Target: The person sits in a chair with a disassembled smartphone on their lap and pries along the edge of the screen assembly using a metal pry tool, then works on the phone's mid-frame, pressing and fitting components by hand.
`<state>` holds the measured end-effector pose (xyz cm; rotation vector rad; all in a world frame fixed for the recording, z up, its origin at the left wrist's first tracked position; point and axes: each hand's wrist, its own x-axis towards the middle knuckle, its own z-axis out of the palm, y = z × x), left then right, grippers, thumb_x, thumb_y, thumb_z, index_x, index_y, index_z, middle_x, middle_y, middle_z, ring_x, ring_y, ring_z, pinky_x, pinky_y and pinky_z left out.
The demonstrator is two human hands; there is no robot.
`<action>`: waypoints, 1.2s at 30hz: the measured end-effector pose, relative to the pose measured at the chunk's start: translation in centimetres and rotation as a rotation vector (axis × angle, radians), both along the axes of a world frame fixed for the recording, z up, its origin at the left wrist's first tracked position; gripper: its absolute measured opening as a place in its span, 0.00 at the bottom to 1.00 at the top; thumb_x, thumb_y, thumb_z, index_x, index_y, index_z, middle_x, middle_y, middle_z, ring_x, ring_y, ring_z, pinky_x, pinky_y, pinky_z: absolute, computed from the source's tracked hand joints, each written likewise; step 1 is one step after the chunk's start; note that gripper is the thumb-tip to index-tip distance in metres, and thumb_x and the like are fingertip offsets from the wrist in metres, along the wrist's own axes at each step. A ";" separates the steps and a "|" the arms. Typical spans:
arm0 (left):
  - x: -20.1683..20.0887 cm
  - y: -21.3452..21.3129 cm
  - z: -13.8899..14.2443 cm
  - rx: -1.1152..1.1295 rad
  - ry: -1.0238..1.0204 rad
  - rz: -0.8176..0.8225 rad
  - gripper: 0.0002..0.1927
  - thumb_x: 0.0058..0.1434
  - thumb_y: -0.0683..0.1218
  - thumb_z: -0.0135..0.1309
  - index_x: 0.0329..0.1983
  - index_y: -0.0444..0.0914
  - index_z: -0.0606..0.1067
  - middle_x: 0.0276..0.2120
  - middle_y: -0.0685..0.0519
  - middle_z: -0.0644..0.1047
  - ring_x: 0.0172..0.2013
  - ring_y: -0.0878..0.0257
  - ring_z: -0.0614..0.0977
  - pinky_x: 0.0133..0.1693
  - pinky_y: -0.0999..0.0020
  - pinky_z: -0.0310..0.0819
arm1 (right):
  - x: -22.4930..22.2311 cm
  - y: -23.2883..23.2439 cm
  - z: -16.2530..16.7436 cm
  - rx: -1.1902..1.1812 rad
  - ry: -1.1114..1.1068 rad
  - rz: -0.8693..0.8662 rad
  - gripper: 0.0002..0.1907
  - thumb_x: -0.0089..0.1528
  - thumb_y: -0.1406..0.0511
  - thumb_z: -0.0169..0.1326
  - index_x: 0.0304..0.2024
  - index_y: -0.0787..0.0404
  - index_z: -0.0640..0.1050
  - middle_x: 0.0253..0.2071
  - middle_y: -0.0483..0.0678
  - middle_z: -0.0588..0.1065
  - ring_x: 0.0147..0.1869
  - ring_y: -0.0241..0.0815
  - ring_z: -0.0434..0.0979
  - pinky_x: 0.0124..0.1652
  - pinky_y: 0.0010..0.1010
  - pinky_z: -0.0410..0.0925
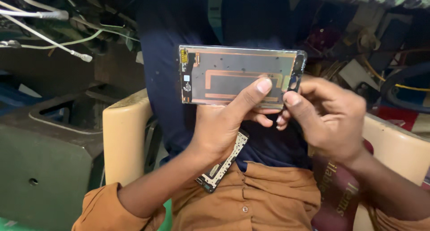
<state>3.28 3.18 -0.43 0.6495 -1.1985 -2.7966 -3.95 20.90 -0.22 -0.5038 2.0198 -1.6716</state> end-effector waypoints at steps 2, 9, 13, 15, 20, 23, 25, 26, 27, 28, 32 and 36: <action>0.1 0.2 0.0 0.018 -0.005 -0.013 0.14 0.70 0.44 0.57 0.50 0.26 0.77 0.38 0.44 0.82 0.35 0.59 0.85 0.33 0.70 0.81 | 0.6 -0.2 -0.4 0.030 0.036 -0.040 0.12 0.73 0.69 0.50 0.38 0.71 0.77 0.31 0.48 0.77 0.32 0.32 0.77 0.33 0.23 0.73; 0.2 1.2 0.1 0.090 -0.079 -0.022 0.15 0.68 0.44 0.57 0.51 0.27 0.77 0.38 0.45 0.82 0.35 0.59 0.85 0.33 0.71 0.82 | 0.8 -0.5 -1.9 0.043 -0.041 -0.237 0.21 0.78 0.64 0.45 0.34 0.68 0.78 0.28 0.42 0.74 0.29 0.26 0.68 0.29 0.20 0.61; 0.0 0.8 0.0 0.076 -0.112 0.002 0.16 0.66 0.44 0.58 0.51 0.27 0.77 0.38 0.44 0.83 0.33 0.58 0.86 0.31 0.71 0.82 | -0.8 -0.1 -1.1 0.016 0.005 -0.104 0.13 0.77 0.65 0.48 0.43 0.70 0.76 0.35 0.43 0.75 0.37 0.26 0.70 0.36 0.19 0.64; -0.2 0.7 -0.1 0.062 -0.115 0.017 0.17 0.66 0.44 0.58 0.52 0.27 0.76 0.40 0.43 0.83 0.34 0.58 0.85 0.31 0.71 0.82 | -1.2 -0.2 -0.6 0.003 -0.015 -0.057 0.09 0.71 0.68 0.50 0.50 0.69 0.74 0.38 0.44 0.76 0.38 0.26 0.73 0.35 0.19 0.68; 0.0 0.8 -0.3 0.074 -0.106 -0.031 0.18 0.65 0.45 0.58 0.53 0.27 0.76 0.40 0.42 0.83 0.33 0.57 0.86 0.30 0.71 0.82 | -1.2 -0.6 0.1 -0.046 -0.016 -0.098 0.15 0.69 0.71 0.52 0.58 0.68 0.75 0.35 0.44 0.79 0.34 0.25 0.76 0.31 0.17 0.71; 0.3 1.3 -0.6 0.064 -0.135 -0.031 0.18 0.64 0.44 0.58 0.53 0.28 0.76 0.41 0.43 0.83 0.34 0.58 0.86 0.30 0.70 0.82 | -1.5 -0.4 -0.1 0.134 0.040 -0.140 0.10 0.70 0.70 0.53 0.52 0.70 0.78 0.31 0.46 0.78 0.31 0.26 0.73 0.29 0.18 0.67; 0.4 1.7 -0.7 0.060 -0.150 -0.026 0.17 0.63 0.42 0.59 0.53 0.29 0.75 0.41 0.44 0.82 0.35 0.59 0.86 0.30 0.69 0.83 | -1.8 -0.3 -0.5 0.081 -0.067 -0.142 0.09 0.71 0.69 0.51 0.50 0.70 0.78 0.33 0.45 0.78 0.33 0.27 0.73 0.31 0.19 0.67; 0.5 1.7 -0.7 0.060 -0.158 -0.029 0.17 0.64 0.42 0.59 0.53 0.29 0.76 0.40 0.44 0.82 0.35 0.59 0.86 0.30 0.69 0.83 | -2.0 -0.2 -0.6 0.056 -0.119 -0.141 0.09 0.72 0.69 0.51 0.48 0.70 0.78 0.35 0.44 0.78 0.34 0.27 0.73 0.32 0.19 0.67; 0.4 1.7 -0.8 0.057 -0.161 -0.028 0.16 0.64 0.42 0.59 0.52 0.29 0.76 0.40 0.44 0.83 0.35 0.59 0.86 0.30 0.70 0.82 | -2.2 -0.2 -0.8 0.043 -0.133 -0.129 0.10 0.73 0.68 0.49 0.47 0.70 0.78 0.35 0.44 0.78 0.35 0.27 0.74 0.34 0.19 0.68; 0.4 1.7 -0.8 0.052 -0.164 -0.025 0.16 0.64 0.42 0.58 0.52 0.29 0.76 0.40 0.43 0.83 0.35 0.59 0.87 0.30 0.70 0.82 | -2.5 -0.1 -0.9 0.029 -0.145 -0.116 0.11 0.74 0.67 0.48 0.45 0.71 0.78 0.36 0.44 0.78 0.37 0.27 0.75 0.37 0.20 0.69; 0.3 1.8 -0.7 0.032 -0.139 0.003 0.14 0.63 0.41 0.60 0.50 0.29 0.76 0.40 0.45 0.82 0.34 0.62 0.85 0.30 0.68 0.83 | -2.6 0.0 -0.9 0.002 -0.171 -0.100 0.10 0.72 0.68 0.48 0.46 0.69 0.78 0.39 0.44 0.79 0.41 0.28 0.76 0.41 0.21 0.70; 0.2 1.1 -1.0 0.003 -0.152 0.044 0.14 0.63 0.40 0.60 0.50 0.30 0.76 0.39 0.46 0.82 0.34 0.62 0.85 0.30 0.68 0.83 | -1.3 -0.3 -1.0 -0.149 -0.286 0.006 0.17 0.67 0.72 0.53 0.59 0.68 0.71 0.48 0.48 0.75 0.51 0.32 0.74 0.50 0.25 0.69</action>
